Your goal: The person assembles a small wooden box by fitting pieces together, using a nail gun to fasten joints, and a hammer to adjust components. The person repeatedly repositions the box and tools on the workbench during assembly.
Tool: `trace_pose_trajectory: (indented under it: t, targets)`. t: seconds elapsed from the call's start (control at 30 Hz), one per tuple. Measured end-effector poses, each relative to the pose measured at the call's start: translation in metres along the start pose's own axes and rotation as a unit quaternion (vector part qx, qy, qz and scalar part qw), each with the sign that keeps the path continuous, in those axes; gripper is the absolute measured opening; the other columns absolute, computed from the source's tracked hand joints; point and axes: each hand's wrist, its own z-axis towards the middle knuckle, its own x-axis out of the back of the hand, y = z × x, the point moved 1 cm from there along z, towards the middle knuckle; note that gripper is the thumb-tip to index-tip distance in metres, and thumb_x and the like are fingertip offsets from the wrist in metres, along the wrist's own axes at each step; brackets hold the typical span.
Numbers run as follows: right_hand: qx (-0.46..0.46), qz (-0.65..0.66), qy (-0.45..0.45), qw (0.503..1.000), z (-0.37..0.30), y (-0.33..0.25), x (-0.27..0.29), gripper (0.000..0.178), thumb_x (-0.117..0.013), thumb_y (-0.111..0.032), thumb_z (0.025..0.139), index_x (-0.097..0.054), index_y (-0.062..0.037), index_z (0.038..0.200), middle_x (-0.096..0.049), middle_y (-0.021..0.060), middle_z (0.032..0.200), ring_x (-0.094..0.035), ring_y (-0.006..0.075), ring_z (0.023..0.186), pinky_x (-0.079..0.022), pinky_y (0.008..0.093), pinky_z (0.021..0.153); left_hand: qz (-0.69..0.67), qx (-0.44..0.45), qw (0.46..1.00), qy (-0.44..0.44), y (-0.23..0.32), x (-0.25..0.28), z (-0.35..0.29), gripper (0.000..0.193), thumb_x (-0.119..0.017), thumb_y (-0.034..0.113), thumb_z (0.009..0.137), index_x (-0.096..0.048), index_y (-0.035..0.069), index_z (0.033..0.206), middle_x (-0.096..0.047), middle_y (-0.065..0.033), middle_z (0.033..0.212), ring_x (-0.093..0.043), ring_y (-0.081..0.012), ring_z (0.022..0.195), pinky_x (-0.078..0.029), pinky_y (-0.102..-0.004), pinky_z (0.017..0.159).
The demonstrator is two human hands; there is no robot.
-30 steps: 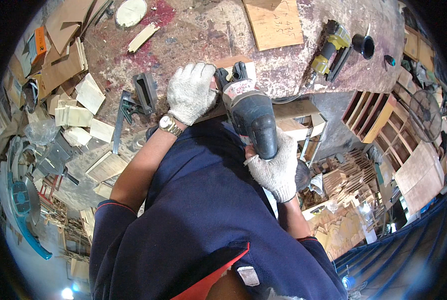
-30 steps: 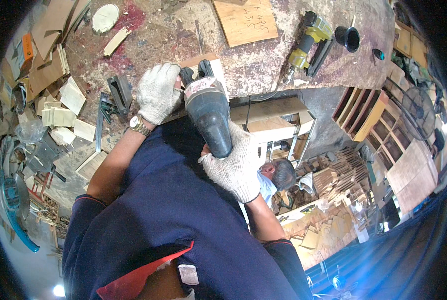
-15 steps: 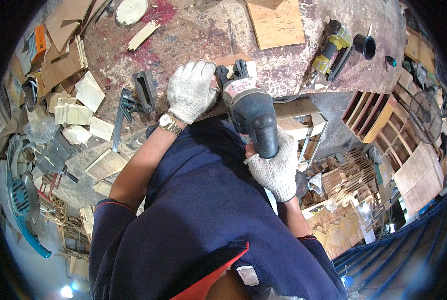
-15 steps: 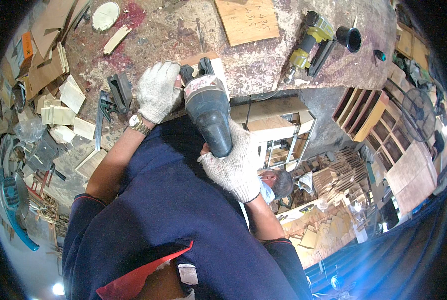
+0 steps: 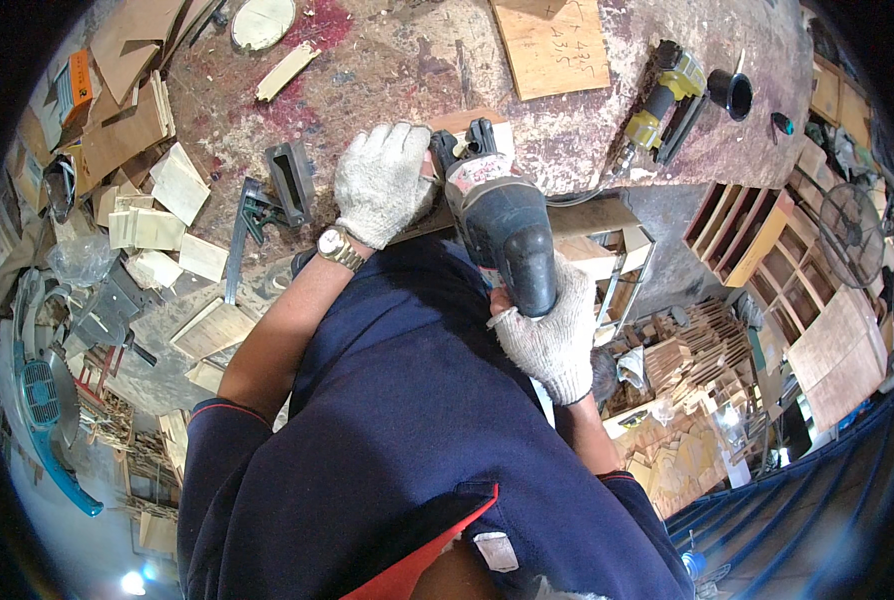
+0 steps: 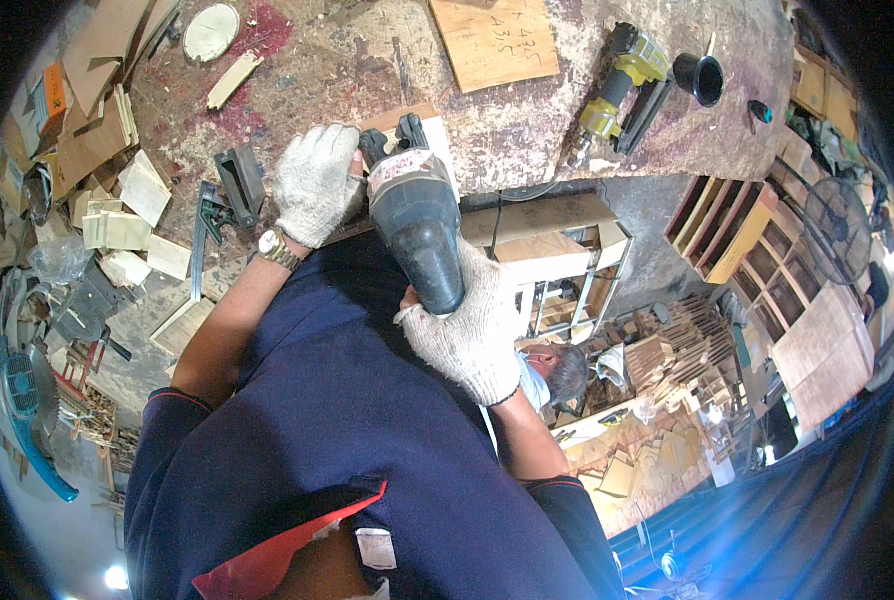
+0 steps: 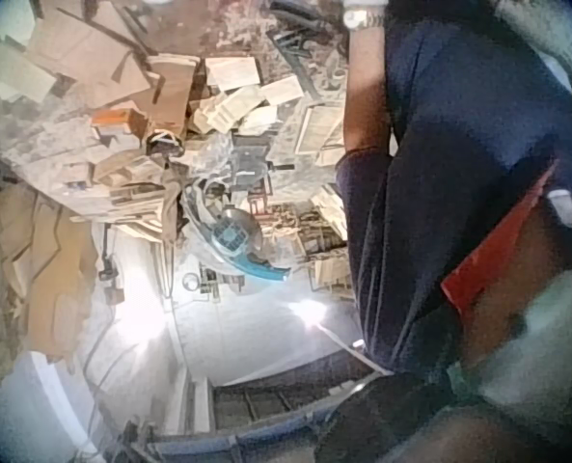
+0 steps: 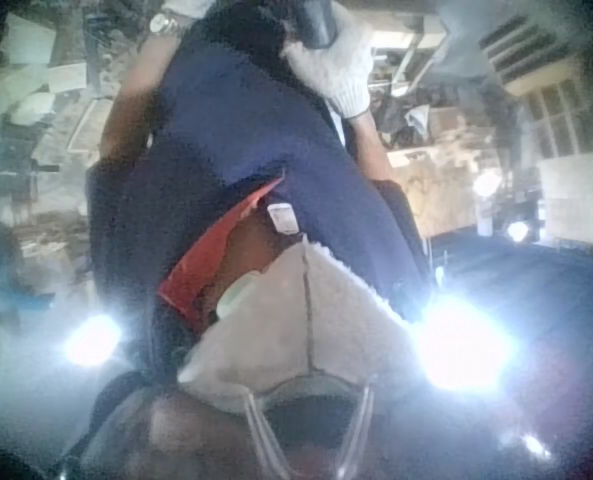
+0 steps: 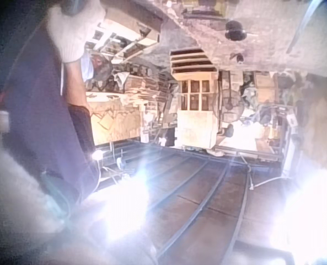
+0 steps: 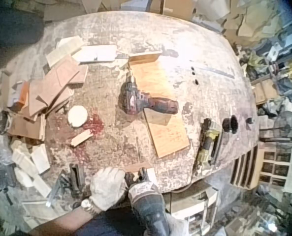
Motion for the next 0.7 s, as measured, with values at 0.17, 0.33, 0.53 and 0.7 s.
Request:
trace_pose_trajectory:
  t: [0.17, 0.33, 0.53, 0.7]
  targets:
    - [0.008, -0.011, 0.019, 1.0, 0.0, -0.003, -0.001, 0.028, -0.082, -0.016, 0.077, -0.072, -0.0028, 0.1, -0.074, 0.0155, 0.082, -0.074, 0.0298, 0.075, -0.058, 0.0419, 0.075, 0.002, 0.001, 1.0, -0.006, 0.0, 0.001, 0.001, 0.02, -0.065, 0.026, 0.093, -0.069, 0.012, 0.107, -0.068, -0.0091, 0.099, -0.066, -0.0287, 0.097, -0.051, -0.045, 0.086]
    - [0.007, -0.003, 0.012, 1.0, 0.0, -0.005, 0.0, 0.029, -0.075, -0.012, 0.077, -0.07, -0.0016, 0.104, -0.071, 0.0188, 0.083, -0.072, 0.0345, 0.076, -0.057, 0.0431, 0.075, -0.011, 0.015, 1.0, -0.024, 0.002, 0.002, 0.0, 0.02, -0.062, 0.025, 0.098, -0.068, 0.009, 0.108, -0.068, -0.0117, 0.103, -0.065, -0.0322, 0.101, -0.051, -0.0467, 0.088]
    - [0.036, -0.021, 0.039, 0.998, -0.002, -0.004, 0.001, 0.034, -0.074, -0.012, 0.077, -0.071, -0.0017, 0.11, -0.072, 0.0191, 0.086, -0.073, 0.0339, 0.078, -0.058, 0.042, 0.078, -0.008, 0.012, 1.0, -0.021, 0.002, 0.003, 0.001, 0.02, -0.062, 0.025, 0.097, -0.067, 0.009, 0.109, -0.068, -0.012, 0.104, -0.065, -0.0327, 0.101, -0.051, -0.0473, 0.088]
    - [0.028, -0.07, 0.013, 0.997, -0.003, 0.011, 0.025, 0.041, -0.074, -0.012, 0.074, -0.074, -0.0017, 0.115, -0.076, 0.0189, 0.089, -0.076, 0.0318, 0.081, -0.058, 0.0409, 0.082, -0.036, 0.009, 0.999, 0.007, 0.004, 0.006, 0.0, 0.02, -0.061, 0.023, 0.096, -0.068, 0.008, 0.108, -0.068, -0.0127, 0.102, -0.066, -0.0335, 0.098, -0.052, -0.0469, 0.087]
